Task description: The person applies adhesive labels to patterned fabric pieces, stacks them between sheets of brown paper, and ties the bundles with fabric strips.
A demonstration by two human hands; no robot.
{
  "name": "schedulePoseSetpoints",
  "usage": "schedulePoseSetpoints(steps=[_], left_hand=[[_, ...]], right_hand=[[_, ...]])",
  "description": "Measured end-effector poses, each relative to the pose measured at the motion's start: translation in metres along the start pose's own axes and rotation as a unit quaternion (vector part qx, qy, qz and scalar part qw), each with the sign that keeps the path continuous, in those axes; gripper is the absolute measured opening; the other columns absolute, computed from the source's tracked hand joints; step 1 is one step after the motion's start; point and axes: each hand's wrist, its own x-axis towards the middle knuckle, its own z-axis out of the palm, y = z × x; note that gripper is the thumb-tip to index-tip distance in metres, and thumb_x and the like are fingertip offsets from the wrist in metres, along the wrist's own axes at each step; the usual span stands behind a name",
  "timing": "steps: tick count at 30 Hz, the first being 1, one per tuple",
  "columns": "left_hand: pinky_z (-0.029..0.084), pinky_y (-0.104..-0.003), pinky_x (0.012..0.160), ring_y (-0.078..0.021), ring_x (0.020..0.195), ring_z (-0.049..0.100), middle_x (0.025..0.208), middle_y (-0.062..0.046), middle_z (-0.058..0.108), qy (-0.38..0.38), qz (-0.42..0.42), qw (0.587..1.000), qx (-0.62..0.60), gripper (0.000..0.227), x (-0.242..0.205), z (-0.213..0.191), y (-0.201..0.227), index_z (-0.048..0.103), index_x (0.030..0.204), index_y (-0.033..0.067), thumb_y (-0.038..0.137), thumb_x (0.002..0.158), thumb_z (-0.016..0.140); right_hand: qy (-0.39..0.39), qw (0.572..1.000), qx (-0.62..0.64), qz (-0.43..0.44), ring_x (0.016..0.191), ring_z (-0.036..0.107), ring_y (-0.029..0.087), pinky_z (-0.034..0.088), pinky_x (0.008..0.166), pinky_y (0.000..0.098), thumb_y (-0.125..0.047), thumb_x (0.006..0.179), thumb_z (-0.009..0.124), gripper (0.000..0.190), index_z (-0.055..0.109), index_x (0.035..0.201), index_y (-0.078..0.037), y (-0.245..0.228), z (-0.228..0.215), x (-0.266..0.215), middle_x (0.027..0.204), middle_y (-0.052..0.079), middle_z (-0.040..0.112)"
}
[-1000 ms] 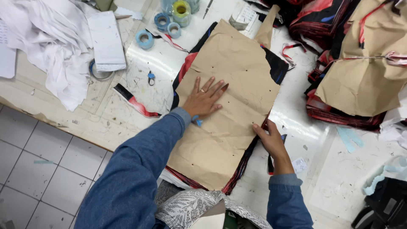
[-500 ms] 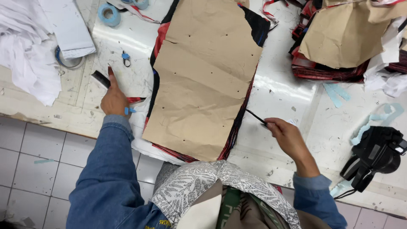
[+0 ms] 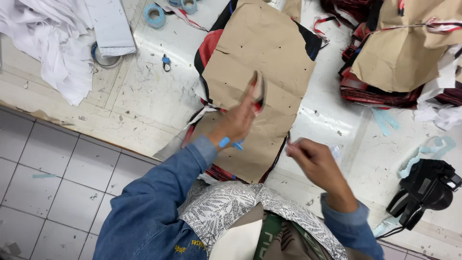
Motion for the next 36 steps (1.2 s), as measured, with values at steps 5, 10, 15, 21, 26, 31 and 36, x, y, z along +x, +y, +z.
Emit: schedulePoseSetpoints(steps=[5, 10, 15, 21, 26, 31, 36], left_hand=[[0.049, -0.043, 0.08, -0.0299, 0.084, 0.064, 0.084, -0.013, 0.061, -0.279, 0.07, 0.92, 0.266, 0.096, -0.02, 0.019, -0.014, -0.003, 0.151, 0.0117, 0.031, 0.079, 0.058], [0.045, -0.047, 0.095, -0.0386, 0.103, 0.061, 0.106, -0.02, 0.065, -0.332, -0.046, 0.906, 0.259, 0.094, -0.015, -0.004, -0.019, -0.004, 0.152, 0.0222, 0.025, 0.078, 0.055], [0.049, -0.053, 0.083, -0.0473, 0.083, 0.059, 0.088, -0.025, 0.062, -0.199, -0.022, 0.94, 0.275, 0.065, -0.023, 0.008, 0.027, 0.005, 0.152, 0.0135, 0.014, 0.095, 0.035], [0.041, -0.048, 0.101, -0.0427, 0.113, 0.056, 0.118, -0.025, 0.06, -0.456, -0.139, 0.79, 0.387, 0.048, 0.017, -0.001, 0.114, 0.046, 0.134, 0.0066, 0.024, 0.092, 0.031], [0.039, -0.044, 0.101, -0.035, 0.116, 0.051, 0.127, -0.017, 0.05, -0.46, -0.036, 0.811, 0.359, 0.067, 0.016, -0.016, 0.005, 0.003, 0.151, 0.0206, 0.02, 0.092, 0.033], [0.048, -0.031, 0.081, -0.0177, 0.088, 0.064, 0.092, -0.001, 0.072, -0.493, -0.161, 0.816, 0.256, 0.062, 0.027, -0.031, 0.017, 0.022, 0.15, 0.0143, 0.027, 0.095, 0.047], [0.047, -0.029, 0.05, -0.0196, 0.061, 0.054, 0.061, 0.001, 0.046, -0.292, 0.409, 0.727, 0.468, 0.01, 0.026, -0.035, -0.015, 0.05, 0.103, 0.0152, 0.016, 0.094, 0.051]], right_hand=[[-0.038, 0.994, -0.032, -0.096, 0.046, 0.05, 0.023, 0.041, 0.048, 0.0317, -0.018, 0.088, 0.064, 0.019, 0.066, 0.074, -0.005, -0.019, 0.073, 0.042, 0.048, 0.013, 0.051], [-0.065, 0.993, 0.003, -0.095, 0.049, 0.05, 0.02, 0.041, 0.048, 0.0347, -0.019, 0.091, 0.061, 0.018, 0.069, 0.082, -0.005, -0.034, 0.066, 0.056, 0.052, 0.014, 0.054], [-0.137, 0.985, 0.099, 0.031, 0.08, 0.061, 0.018, 0.049, 0.059, 0.0251, -0.001, 0.096, 0.039, 0.042, 0.048, 0.136, -0.008, -0.005, 0.053, 0.075, 0.12, 0.017, 0.061], [-0.074, 0.989, -0.122, -0.047, 0.076, 0.061, 0.029, 0.047, 0.067, 0.0381, -0.011, 0.087, 0.064, 0.009, 0.07, 0.092, -0.006, -0.004, 0.052, 0.078, 0.082, 0.013, 0.064], [-0.067, 0.986, -0.147, -0.041, 0.071, 0.059, 0.025, 0.046, 0.064, 0.0353, -0.018, 0.087, 0.066, 0.011, 0.07, 0.089, -0.008, -0.013, 0.044, 0.064, 0.071, 0.009, 0.06], [-0.158, 0.981, -0.105, 0.041, 0.062, 0.055, 0.02, 0.045, 0.061, 0.0339, -0.023, 0.091, 0.06, 0.015, 0.071, 0.091, -0.014, 0.011, 0.059, 0.052, 0.063, 0.006, 0.059], [-0.085, 0.992, -0.071, 0.056, 0.058, 0.051, 0.014, 0.041, 0.058, 0.0295, -0.022, 0.097, 0.052, 0.023, 0.069, 0.113, -0.02, -0.002, 0.04, 0.095, 0.061, 0.006, 0.059]])
